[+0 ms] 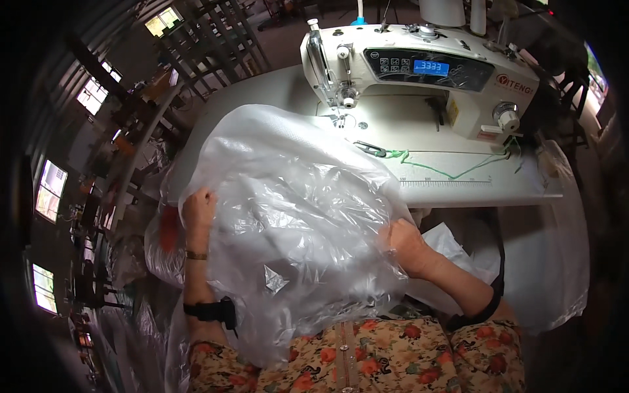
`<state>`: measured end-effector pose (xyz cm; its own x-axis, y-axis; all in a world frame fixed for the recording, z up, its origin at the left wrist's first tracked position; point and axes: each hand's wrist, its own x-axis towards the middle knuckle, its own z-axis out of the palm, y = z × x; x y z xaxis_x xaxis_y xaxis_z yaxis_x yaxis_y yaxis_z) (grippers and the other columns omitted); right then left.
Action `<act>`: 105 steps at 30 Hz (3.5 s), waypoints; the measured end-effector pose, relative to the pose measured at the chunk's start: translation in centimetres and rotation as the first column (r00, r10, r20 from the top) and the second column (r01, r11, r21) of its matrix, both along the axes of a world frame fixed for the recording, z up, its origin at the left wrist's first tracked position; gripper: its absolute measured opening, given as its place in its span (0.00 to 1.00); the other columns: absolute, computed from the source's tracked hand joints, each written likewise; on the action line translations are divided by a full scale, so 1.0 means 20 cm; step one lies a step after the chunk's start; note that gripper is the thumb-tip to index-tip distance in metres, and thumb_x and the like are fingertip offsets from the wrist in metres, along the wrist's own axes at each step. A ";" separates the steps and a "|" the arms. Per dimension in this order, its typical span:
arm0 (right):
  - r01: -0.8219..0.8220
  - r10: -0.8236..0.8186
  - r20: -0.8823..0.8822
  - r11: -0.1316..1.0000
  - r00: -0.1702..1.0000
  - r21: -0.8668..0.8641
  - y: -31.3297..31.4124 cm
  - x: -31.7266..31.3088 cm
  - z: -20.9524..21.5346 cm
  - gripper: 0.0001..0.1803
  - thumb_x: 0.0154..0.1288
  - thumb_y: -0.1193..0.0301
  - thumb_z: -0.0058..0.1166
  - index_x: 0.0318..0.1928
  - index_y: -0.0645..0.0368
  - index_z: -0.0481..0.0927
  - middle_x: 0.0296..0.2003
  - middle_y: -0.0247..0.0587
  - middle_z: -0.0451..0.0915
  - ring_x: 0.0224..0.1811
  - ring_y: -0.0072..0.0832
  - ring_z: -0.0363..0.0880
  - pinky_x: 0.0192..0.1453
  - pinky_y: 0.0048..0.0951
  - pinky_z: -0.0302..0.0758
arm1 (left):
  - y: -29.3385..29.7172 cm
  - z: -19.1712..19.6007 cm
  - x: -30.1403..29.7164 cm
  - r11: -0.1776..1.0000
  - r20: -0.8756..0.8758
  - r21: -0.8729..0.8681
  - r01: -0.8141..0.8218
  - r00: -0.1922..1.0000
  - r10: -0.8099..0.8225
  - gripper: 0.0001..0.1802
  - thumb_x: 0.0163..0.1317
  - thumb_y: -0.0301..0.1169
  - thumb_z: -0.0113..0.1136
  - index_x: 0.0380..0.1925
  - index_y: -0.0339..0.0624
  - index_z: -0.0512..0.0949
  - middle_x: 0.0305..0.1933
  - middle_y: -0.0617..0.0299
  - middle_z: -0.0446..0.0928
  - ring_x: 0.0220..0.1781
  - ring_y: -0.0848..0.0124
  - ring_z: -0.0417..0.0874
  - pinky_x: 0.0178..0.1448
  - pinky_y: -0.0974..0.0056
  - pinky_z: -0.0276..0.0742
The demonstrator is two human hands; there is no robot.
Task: The person sews the edges of a white plastic sheet using a sewing machine, guiding the material under the needle by hand. They repeatedly fold the edges, align the seams, and feed the fabric through the machine.
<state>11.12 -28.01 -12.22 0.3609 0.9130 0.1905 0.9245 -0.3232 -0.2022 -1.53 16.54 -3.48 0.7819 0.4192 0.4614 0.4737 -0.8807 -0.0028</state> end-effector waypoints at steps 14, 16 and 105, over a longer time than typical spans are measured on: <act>0.616 0.456 -0.885 0.726 -0.095 0.307 0.26 0.18 0.44 0.24 0.76 0.69 0.45 0.68 0.65 0.63 0.45 0.48 0.82 0.46 0.31 0.81 0.56 0.37 0.76 | -0.30 0.34 -0.08 0.971 -0.151 0.066 0.232 0.964 -0.220 0.07 0.61 0.30 0.58 0.31 0.38 0.76 0.36 0.48 0.80 0.39 0.49 0.82 0.43 0.50 0.76; 0.584 0.397 -0.917 0.752 -0.031 0.306 0.30 0.20 0.45 0.24 0.76 0.71 0.45 0.68 0.65 0.64 0.41 0.46 0.83 0.43 0.28 0.82 0.53 0.34 0.78 | -0.41 0.47 -0.07 0.948 -0.148 0.025 0.316 0.939 -0.310 0.07 0.60 0.29 0.60 0.34 0.37 0.77 0.40 0.48 0.81 0.42 0.49 0.82 0.46 0.51 0.76; 0.353 -0.419 0.105 0.855 0.902 0.381 0.34 0.42 0.24 0.16 0.59 0.66 0.61 0.44 0.62 0.80 0.53 0.41 0.76 0.62 0.37 0.69 0.66 0.41 0.62 | -0.84 0.26 0.63 -0.183 0.521 -0.833 0.522 0.626 -0.580 0.18 0.60 0.19 0.63 0.51 0.34 0.77 0.38 0.65 0.78 0.41 0.76 0.82 0.43 0.72 0.77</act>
